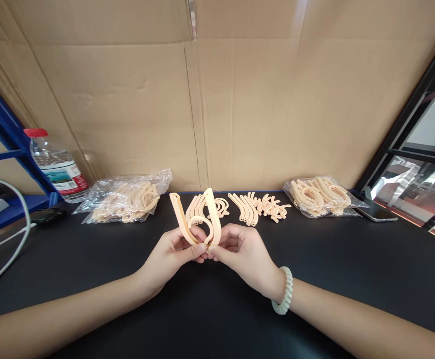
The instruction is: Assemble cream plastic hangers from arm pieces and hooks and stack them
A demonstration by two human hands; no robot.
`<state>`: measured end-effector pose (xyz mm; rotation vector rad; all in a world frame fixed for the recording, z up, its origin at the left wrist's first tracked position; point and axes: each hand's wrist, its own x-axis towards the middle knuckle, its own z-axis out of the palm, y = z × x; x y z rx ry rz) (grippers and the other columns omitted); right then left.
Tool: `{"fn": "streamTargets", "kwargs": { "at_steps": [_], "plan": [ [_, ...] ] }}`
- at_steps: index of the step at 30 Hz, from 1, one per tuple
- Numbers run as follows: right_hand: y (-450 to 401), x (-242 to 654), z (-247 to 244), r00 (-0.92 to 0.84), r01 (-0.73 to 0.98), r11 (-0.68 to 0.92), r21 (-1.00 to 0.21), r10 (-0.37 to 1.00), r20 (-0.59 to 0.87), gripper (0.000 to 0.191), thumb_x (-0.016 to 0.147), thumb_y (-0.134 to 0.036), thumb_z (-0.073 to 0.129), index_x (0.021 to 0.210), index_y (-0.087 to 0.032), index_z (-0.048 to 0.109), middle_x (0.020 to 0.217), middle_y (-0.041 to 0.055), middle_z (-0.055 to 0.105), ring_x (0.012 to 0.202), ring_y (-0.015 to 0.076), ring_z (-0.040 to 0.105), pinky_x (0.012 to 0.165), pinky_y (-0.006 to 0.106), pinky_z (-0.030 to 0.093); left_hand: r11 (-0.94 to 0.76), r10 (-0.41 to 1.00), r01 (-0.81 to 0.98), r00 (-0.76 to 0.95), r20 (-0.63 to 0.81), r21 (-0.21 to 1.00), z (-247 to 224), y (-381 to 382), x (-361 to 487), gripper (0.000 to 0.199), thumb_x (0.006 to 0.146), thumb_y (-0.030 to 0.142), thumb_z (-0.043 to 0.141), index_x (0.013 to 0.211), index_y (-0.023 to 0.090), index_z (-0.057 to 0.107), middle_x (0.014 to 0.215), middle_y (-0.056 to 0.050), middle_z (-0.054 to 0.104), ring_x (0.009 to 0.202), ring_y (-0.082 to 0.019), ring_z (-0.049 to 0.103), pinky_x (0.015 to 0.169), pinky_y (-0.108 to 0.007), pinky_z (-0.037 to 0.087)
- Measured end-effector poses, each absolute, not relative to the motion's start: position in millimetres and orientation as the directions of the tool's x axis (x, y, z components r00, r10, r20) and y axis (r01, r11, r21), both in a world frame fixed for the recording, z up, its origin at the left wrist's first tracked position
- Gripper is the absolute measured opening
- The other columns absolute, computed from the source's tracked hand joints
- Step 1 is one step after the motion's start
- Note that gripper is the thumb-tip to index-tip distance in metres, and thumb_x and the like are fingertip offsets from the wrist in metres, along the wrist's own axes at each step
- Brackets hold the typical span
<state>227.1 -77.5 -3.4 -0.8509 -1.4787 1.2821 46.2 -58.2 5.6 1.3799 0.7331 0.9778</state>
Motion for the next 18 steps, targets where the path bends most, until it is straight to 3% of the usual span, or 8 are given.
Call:
{"fn": "streamTargets", "kwargs": {
  "at_steps": [5,10,15,18],
  "plan": [
    [-73,231,1,-0.255,-0.046,0.186,-0.981,0.948,0.192,0.023,0.074,-0.03,0.078,0.086,-0.016,0.064,0.082,0.0026,0.068,0.075,0.015,0.067,0.061,0.024,0.058,-0.024,0.923,-0.112,0.38,0.065,0.993,8,-59,47,0.025,0.073,0.029,0.078,0.083,0.013,0.061,0.07,0.0,0.065,0.065,-0.013,0.065,0.062,-0.024,0.055],
    [-59,265,20,-0.305,-0.01,0.161,-0.987,0.939,0.156,0.022,0.073,-0.03,0.079,0.081,-0.017,0.063,0.072,-0.0026,0.058,0.062,0.0098,0.058,0.05,0.02,0.054,-0.007,0.957,-0.103,0.289,0.037,0.995,9,-58,45,0.028,0.071,0.03,0.079,0.081,0.015,0.058,0.068,0.003,0.061,0.059,-0.01,0.062,0.058,-0.022,0.053],
    [-45,302,38,-0.499,0.292,0.308,-0.905,0.857,0.13,0.021,0.076,-0.032,0.077,0.081,-0.016,0.064,0.075,0.0012,0.065,0.065,0.014,0.064,0.057,0.026,0.055,-0.032,0.975,-0.091,0.218,0.051,0.995,8,-52,44,0.03,0.07,0.032,0.079,0.079,0.017,0.055,0.066,0.004,0.06,0.057,-0.01,0.059,0.054,-0.021,0.05],
    [-45,305,40,-0.562,0.548,0.463,-0.697,0.821,0.103,0.01,0.08,-0.025,0.07,0.08,-0.016,0.065,0.077,0.0017,0.067,0.069,0.0153,0.065,0.064,0.027,0.052,-0.096,0.987,-0.028,0.126,0.099,0.995,7,-44,42,0.028,0.071,0.035,0.075,0.075,0.017,0.054,0.053,0.007,0.05,0.045,-0.006,0.046,0.043,-0.018,0.037]
  ]
}}
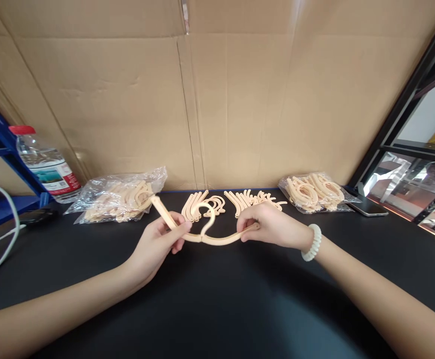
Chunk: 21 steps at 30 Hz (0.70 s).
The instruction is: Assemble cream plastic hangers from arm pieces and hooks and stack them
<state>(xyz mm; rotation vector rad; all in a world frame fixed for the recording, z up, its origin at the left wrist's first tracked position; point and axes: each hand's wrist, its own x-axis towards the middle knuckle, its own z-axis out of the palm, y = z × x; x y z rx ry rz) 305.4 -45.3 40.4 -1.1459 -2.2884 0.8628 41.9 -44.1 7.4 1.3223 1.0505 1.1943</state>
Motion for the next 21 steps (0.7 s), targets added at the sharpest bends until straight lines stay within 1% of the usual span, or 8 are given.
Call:
{"fn": "streamTargets", "kwargs": {
  "at_steps": [2,4,8,11,14,16,18,21],
  "plan": [
    [-47,303,40,-0.59,0.665,0.539,-0.516,0.804,0.08,0.004,0.081,-0.019,0.066,0.077,-0.017,0.065,0.077,0.0014,0.067,0.07,0.0152,0.063,0.066,0.027,0.048,-0.156,0.988,0.009,0.014,0.156,0.988,7,-35,37,0.027,0.071,0.036,0.072,0.072,0.017,0.053,0.053,0.007,0.047,0.042,-0.005,0.038,0.041,-0.018,0.029],
    [-49,302,41,-0.604,0.714,0.574,-0.402,0.795,0.063,0.004,0.08,-0.015,0.064,0.077,-0.018,0.065,0.079,0.0017,0.067,0.072,0.0157,0.061,0.067,0.027,0.045,-0.208,0.973,0.036,-0.099,0.211,0.977,7,-25,30,0.025,0.071,0.036,0.069,0.072,0.018,0.051,0.054,0.007,0.046,0.042,-0.005,0.035,0.042,-0.019,0.027],
    [-48,306,42,-0.618,0.727,0.604,-0.325,0.783,0.074,0.008,0.081,-0.012,0.058,0.08,-0.017,0.064,0.082,0.0029,0.066,0.074,0.0164,0.059,0.069,0.028,0.044,-0.267,0.932,0.121,-0.219,0.288,0.956,4,-9,17,0.02,0.069,0.029,0.066,0.073,0.02,0.049,0.058,0.007,0.044,0.05,-0.009,0.039,0.048,-0.021,0.03],
    [-47,310,42,-0.636,0.715,0.626,-0.313,0.767,0.083,0.011,0.08,-0.01,0.055,0.082,-0.017,0.063,0.085,0.0038,0.065,0.078,0.0175,0.059,0.074,0.029,0.044,-0.314,0.912,0.205,-0.207,0.355,0.927,3,-9,17,0.017,0.067,0.025,0.065,0.073,0.02,0.05,0.062,0.006,0.047,0.056,-0.011,0.043,0.055,-0.024,0.035],
    [-48,310,42,-0.651,0.704,0.631,-0.326,0.757,0.058,0.012,0.079,-0.009,0.056,0.082,-0.017,0.064,0.086,0.0037,0.064,0.083,0.0178,0.058,0.076,0.029,0.044,-0.406,0.896,0.337,-0.034,0.443,0.849,6,-21,23,0.011,0.069,0.022,0.063,0.075,0.021,0.054,0.066,0.004,0.051,0.063,-0.014,0.048,0.062,-0.026,0.039],
    [-49,309,43,-0.651,0.709,0.623,-0.33,0.758,0.032,0.012,0.078,-0.008,0.056,0.081,-0.017,0.064,0.086,0.0029,0.064,0.082,0.0171,0.058,0.075,0.028,0.044,-0.543,0.833,0.483,0.208,0.512,0.687,7,-29,27,0.008,0.074,0.02,0.059,0.081,0.021,0.056,0.076,0.001,0.058,0.075,-0.017,0.054,0.07,-0.029,0.043],
    [-51,307,44,-0.641,0.725,0.609,-0.322,0.768,0.009,0.013,0.077,-0.007,0.057,0.08,-0.017,0.063,0.084,0.0021,0.064,0.078,0.0162,0.058,0.072,0.027,0.043,-0.67,0.74,0.558,0.452,0.498,0.49,8,-36,30,0.009,0.078,0.019,0.056,0.086,0.021,0.056,0.084,-0.001,0.062,0.081,-0.018,0.057,0.075,-0.031,0.045],
    [-52,306,46,-0.612,0.757,0.575,-0.311,0.79,-0.026,0.012,0.076,-0.006,0.057,0.077,-0.018,0.062,0.079,0.0006,0.064,0.072,0.0151,0.058,0.067,0.027,0.043,-0.755,0.654,0.573,0.627,0.423,0.319,7,-40,30,0.003,0.08,0.019,0.055,0.082,0.02,0.055,0.075,0.001,0.059,0.069,-0.015,0.055,0.065,-0.028,0.043]
  ]
}}
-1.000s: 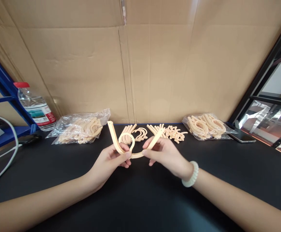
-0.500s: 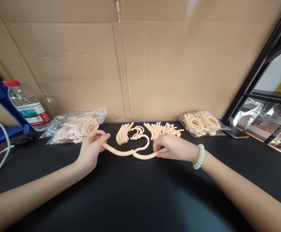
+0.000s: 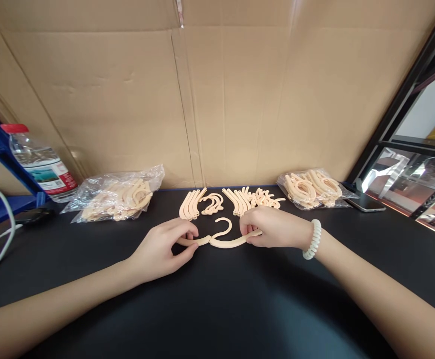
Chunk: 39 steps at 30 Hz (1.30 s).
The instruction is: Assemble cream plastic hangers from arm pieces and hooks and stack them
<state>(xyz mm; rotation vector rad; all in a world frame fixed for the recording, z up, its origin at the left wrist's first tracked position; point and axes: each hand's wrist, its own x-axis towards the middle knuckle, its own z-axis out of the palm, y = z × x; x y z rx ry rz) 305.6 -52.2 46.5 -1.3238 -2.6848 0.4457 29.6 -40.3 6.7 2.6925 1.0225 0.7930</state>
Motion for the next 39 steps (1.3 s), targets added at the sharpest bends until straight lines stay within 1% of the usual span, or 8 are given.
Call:
{"fn": "streamTargets", "kwargs": {
  "at_steps": [4,13,21,23,25,29,34,39],
  "plan": [
    [-53,306,49,-0.584,0.778,0.533,-0.334,0.809,-0.068,0.009,0.077,-0.01,0.058,0.075,-0.018,0.062,0.074,0.0,0.064,0.067,0.0145,0.058,0.063,0.026,0.042,-0.813,0.577,0.549,0.713,0.398,0.196,6,-42,28,0.01,0.084,0.02,0.051,0.075,0.019,0.054,0.065,0.003,0.053,0.059,-0.013,0.05,0.056,-0.024,0.037],
    [-53,307,49,-0.578,0.783,0.53,-0.327,0.813,-0.067,0.01,0.078,-0.01,0.057,0.074,-0.018,0.062,0.074,0.0006,0.063,0.067,0.0146,0.057,0.062,0.026,0.041,-0.831,0.535,0.549,0.741,0.406,0.094,8,-40,28,0.014,0.088,0.018,0.044,0.078,0.019,0.054,0.074,-0.001,0.06,0.066,-0.015,0.054,0.064,-0.028,0.04],
    [-52,312,48,-0.573,0.791,0.526,-0.312,0.816,-0.077,0.009,0.079,-0.012,0.058,0.073,-0.018,0.062,0.077,0.001,0.064,0.068,0.0152,0.057,0.062,0.027,0.041,-0.775,0.601,0.627,0.693,0.398,0.08,6,-39,28,0.016,0.088,0.017,0.041,0.075,0.019,0.051,0.074,-0.002,0.059,0.069,-0.017,0.054,0.066,-0.031,0.04],
    [-51,314,48,-0.566,0.797,0.527,-0.294,0.822,-0.061,0.003,0.079,-0.017,0.061,0.079,-0.018,0.064,0.083,0.0023,0.065,0.074,0.017,0.059,0.065,0.028,0.043,-0.76,0.621,0.641,0.668,0.409,0.106,6,-39,27,0.013,0.087,0.015,0.041,0.08,0.019,0.051,0.077,-0.002,0.061,0.071,-0.018,0.055,0.068,-0.032,0.04],
    [-51,314,48,-0.559,0.799,0.538,-0.269,0.829,-0.003,0.011,0.079,-0.022,0.065,0.089,-0.018,0.065,0.092,0.0043,0.066,0.081,0.0193,0.059,0.069,0.029,0.044,-0.764,0.61,0.635,0.651,0.452,0.116,7,-40,27,0.013,0.087,0.013,0.04,0.087,0.019,0.051,0.082,-0.003,0.062,0.074,-0.019,0.055,0.07,-0.033,0.04],
    [-61,297,47,-0.601,0.755,0.614,-0.231,0.788,0.132,0.003,0.081,-0.019,0.06,0.081,-0.018,0.063,0.084,0.0036,0.064,0.077,0.0178,0.057,0.069,0.029,0.042,-0.872,0.436,0.489,0.758,0.485,0.019,9,-53,30,0.014,0.088,0.011,0.039,0.087,0.018,0.051,0.08,-0.004,0.06,0.07,-0.018,0.052,0.066,-0.032,0.038],
    [-86,260,33,-0.79,0.567,0.752,-0.336,0.613,0.038,0.011,0.077,-0.017,0.061,0.069,-0.019,0.055,0.07,-0.0009,0.059,0.064,0.0136,0.053,0.06,0.025,0.039,-0.98,0.196,0.2,0.927,0.321,0.018,9,-70,39,0.014,0.084,0.011,0.043,0.088,0.019,0.053,0.074,-0.002,0.058,0.063,-0.017,0.05,0.057,-0.03,0.036],
    [-94,249,22,-0.8,0.526,0.758,-0.387,0.594,0.076,0.014,0.077,-0.018,0.063,0.068,-0.019,0.051,0.069,-0.0022,0.056,0.063,0.012,0.049,0.06,0.024,0.038,-0.975,0.219,0.193,0.921,0.323,0.111,7,-70,40,0.015,0.083,0.009,0.044,0.088,0.02,0.054,0.076,-0.002,0.06,0.064,-0.016,0.051,0.058,-0.029,0.038]
  ]
}}
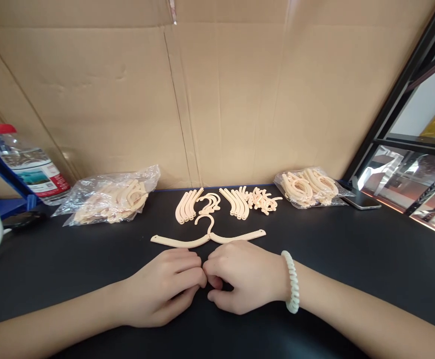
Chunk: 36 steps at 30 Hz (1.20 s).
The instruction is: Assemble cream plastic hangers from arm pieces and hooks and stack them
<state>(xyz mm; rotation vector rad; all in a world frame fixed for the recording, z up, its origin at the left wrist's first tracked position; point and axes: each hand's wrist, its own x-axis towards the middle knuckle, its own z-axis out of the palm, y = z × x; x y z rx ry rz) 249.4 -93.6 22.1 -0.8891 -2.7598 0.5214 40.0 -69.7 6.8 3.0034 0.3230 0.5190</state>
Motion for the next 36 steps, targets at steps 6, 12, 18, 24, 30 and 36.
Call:
{"fn": "streamTargets", "kwargs": {
  "at_steps": [6,12,18,24,30,36],
  "plan": [
    [-90.0,252.8,22.0,-0.799,0.512,0.755,-0.41,0.594,0.096,0.018,0.077,-0.018,0.064,0.067,-0.019,0.049,0.067,-0.0042,0.052,0.062,0.0103,0.047,0.06,0.023,0.037,-0.971,0.231,0.194,0.916,0.329,0.143,8.0,-69.0,39.5,0.017,0.084,0.009,0.043,0.088,0.019,0.056,0.076,-0.002,0.061,0.064,-0.015,0.053,0.059,-0.028,0.038],
    [-91.0,250.1,19.8,-0.796,0.511,0.752,-0.417,0.597,0.1,0.021,0.079,-0.019,0.062,0.066,-0.019,0.046,0.067,-0.004,0.052,0.062,0.0107,0.047,0.061,0.024,0.037,-0.97,0.235,0.195,0.91,0.342,0.148,7.6,-69.0,39.2,0.018,0.083,0.008,0.043,0.087,0.02,0.056,0.075,-0.002,0.061,0.063,-0.016,0.052,0.058,-0.028,0.038],
    [-91.4,249.5,21.4,-0.789,0.515,0.741,-0.431,0.606,0.099,0.024,0.079,-0.019,0.063,0.065,-0.019,0.043,0.066,-0.0051,0.049,0.06,0.0095,0.044,0.059,0.022,0.034,-0.971,0.23,0.186,0.9,0.371,0.15,6.7,-69.4,39.1,0.018,0.083,0.009,0.043,0.088,0.021,0.055,0.074,-0.002,0.062,0.063,-0.015,0.053,0.058,-0.027,0.038],
    [-90.7,248.6,21.2,-0.788,0.513,0.735,-0.443,0.609,0.097,0.027,0.08,-0.018,0.061,0.063,-0.019,0.04,0.064,-0.0053,0.047,0.059,0.0093,0.043,0.057,0.022,0.032,-0.975,0.221,0.185,0.889,0.402,0.126,6.5,-70.0,39.2,0.018,0.083,0.008,0.043,0.085,0.019,0.057,0.072,-0.002,0.061,0.06,-0.015,0.051,0.056,-0.028,0.037],
    [-90.3,248.1,20.4,-0.783,0.515,0.731,-0.447,0.614,0.1,0.027,0.081,-0.018,0.061,0.063,-0.019,0.04,0.064,-0.0052,0.047,0.059,0.0096,0.043,0.056,0.023,0.031,-0.975,0.22,0.205,0.872,0.438,0.082,5.6,-71.1,39.3,0.019,0.083,0.008,0.043,0.08,0.018,0.058,0.066,-0.001,0.058,0.057,-0.015,0.048,0.054,-0.03,0.034],
    [-90.1,248.0,20.6,-0.773,0.524,0.744,-0.414,0.619,0.134,0.023,0.082,-0.018,0.059,0.066,-0.019,0.043,0.068,-0.0036,0.051,0.062,0.0105,0.045,0.058,0.023,0.033,-0.971,0.232,0.224,0.816,0.53,0.081,8.3,-66.4,36.7,0.017,0.083,0.007,0.046,0.082,0.018,0.059,0.065,0.0,0.059,0.056,-0.013,0.05,0.057,-0.029,0.037]
  ]
}}
